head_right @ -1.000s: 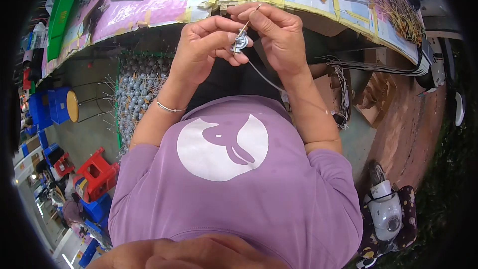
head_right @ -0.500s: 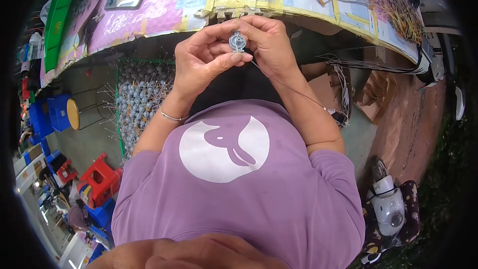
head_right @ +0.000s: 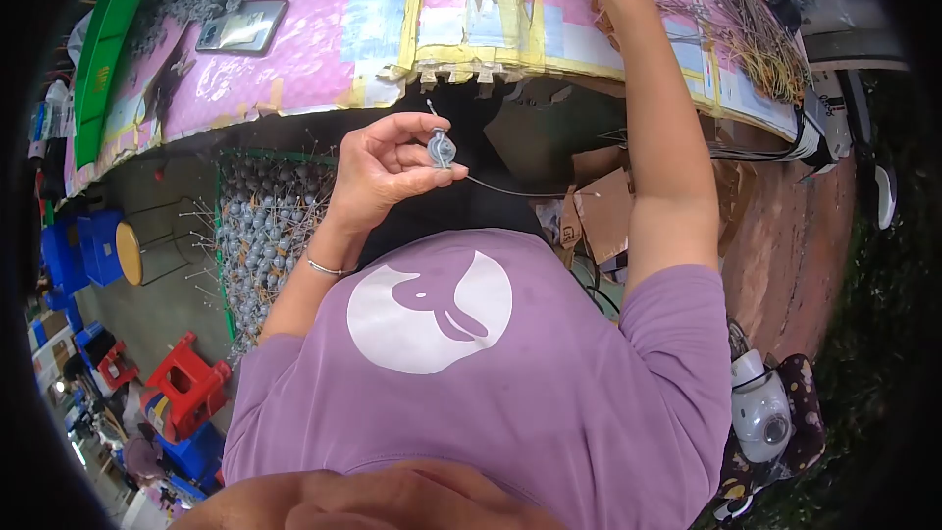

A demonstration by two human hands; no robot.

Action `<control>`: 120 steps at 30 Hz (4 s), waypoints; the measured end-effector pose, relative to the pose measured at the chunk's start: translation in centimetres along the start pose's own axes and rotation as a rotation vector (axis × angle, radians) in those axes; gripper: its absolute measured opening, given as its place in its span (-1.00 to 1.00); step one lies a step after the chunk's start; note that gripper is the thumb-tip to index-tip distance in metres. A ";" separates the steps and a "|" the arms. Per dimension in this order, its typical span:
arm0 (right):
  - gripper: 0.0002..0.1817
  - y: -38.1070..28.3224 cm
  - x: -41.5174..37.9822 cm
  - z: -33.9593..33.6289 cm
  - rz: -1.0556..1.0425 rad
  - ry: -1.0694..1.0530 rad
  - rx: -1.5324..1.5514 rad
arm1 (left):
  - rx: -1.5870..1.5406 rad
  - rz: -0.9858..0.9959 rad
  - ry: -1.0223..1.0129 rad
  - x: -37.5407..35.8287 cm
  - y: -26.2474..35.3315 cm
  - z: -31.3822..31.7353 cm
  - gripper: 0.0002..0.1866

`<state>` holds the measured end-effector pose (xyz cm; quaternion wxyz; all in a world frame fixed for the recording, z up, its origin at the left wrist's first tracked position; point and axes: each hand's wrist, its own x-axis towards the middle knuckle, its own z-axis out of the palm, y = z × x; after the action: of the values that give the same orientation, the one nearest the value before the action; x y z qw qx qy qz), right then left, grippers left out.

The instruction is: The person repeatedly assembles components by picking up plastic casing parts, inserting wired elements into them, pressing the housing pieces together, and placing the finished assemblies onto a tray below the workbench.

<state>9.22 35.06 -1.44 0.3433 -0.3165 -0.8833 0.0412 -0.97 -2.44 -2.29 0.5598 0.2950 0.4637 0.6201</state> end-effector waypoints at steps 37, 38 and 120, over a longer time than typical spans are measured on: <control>-0.85 -4.4 -3.2 0.0 -0.077 -0.179 -0.271 | 0.201 0.296 0.189 2.3 0.3 -0.1 -0.52; -0.84 -5.6 -4.1 0.3 -0.043 -0.096 -0.153 | 0.199 0.317 0.202 2.5 0.4 -0.4 -0.53; -0.75 -19.9 -18.5 -7.2 0.096 -0.544 1.636 | 0.685 0.571 0.327 -8.1 2.1 1.5 -0.75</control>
<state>13.66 7.34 -0.91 0.2376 0.0141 -0.6131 0.7533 1.05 -9.75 1.47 0.1574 0.4769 0.6238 0.5989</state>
